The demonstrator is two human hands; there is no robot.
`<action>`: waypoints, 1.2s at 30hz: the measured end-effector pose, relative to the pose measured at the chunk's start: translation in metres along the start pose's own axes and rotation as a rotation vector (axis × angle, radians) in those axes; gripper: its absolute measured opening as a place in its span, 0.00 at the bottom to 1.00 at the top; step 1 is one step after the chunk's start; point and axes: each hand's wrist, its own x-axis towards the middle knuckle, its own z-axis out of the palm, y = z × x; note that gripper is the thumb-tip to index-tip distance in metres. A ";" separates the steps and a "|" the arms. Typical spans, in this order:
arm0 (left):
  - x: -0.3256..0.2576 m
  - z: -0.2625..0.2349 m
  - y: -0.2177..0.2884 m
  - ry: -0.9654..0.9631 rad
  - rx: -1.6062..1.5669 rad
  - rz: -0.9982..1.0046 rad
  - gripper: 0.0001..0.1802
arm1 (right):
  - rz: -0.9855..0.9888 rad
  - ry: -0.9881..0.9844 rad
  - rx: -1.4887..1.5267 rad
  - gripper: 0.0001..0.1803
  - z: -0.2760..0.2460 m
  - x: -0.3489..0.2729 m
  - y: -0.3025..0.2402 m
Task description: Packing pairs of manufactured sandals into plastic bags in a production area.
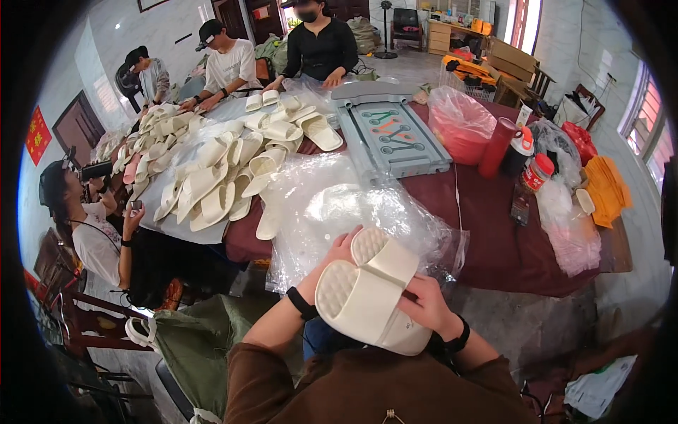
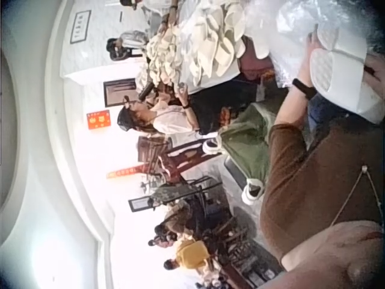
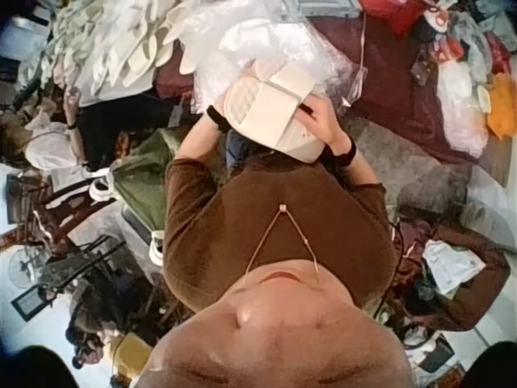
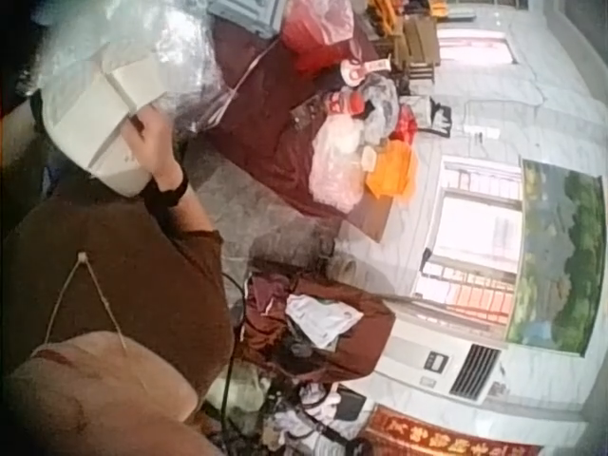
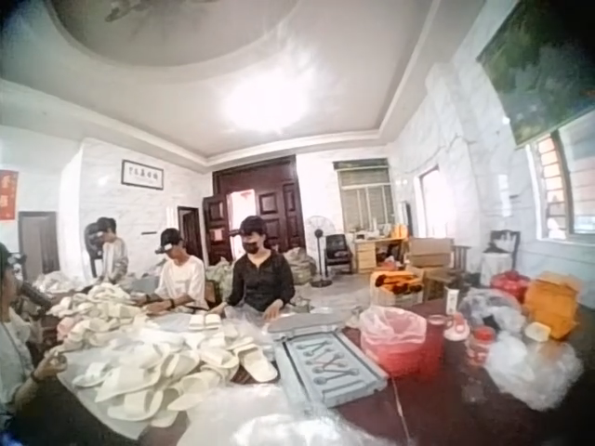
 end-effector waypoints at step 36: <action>-0.008 -0.012 -0.031 -0.014 0.199 -0.191 0.32 | 0.023 0.011 -0.061 0.13 -0.007 -0.010 0.024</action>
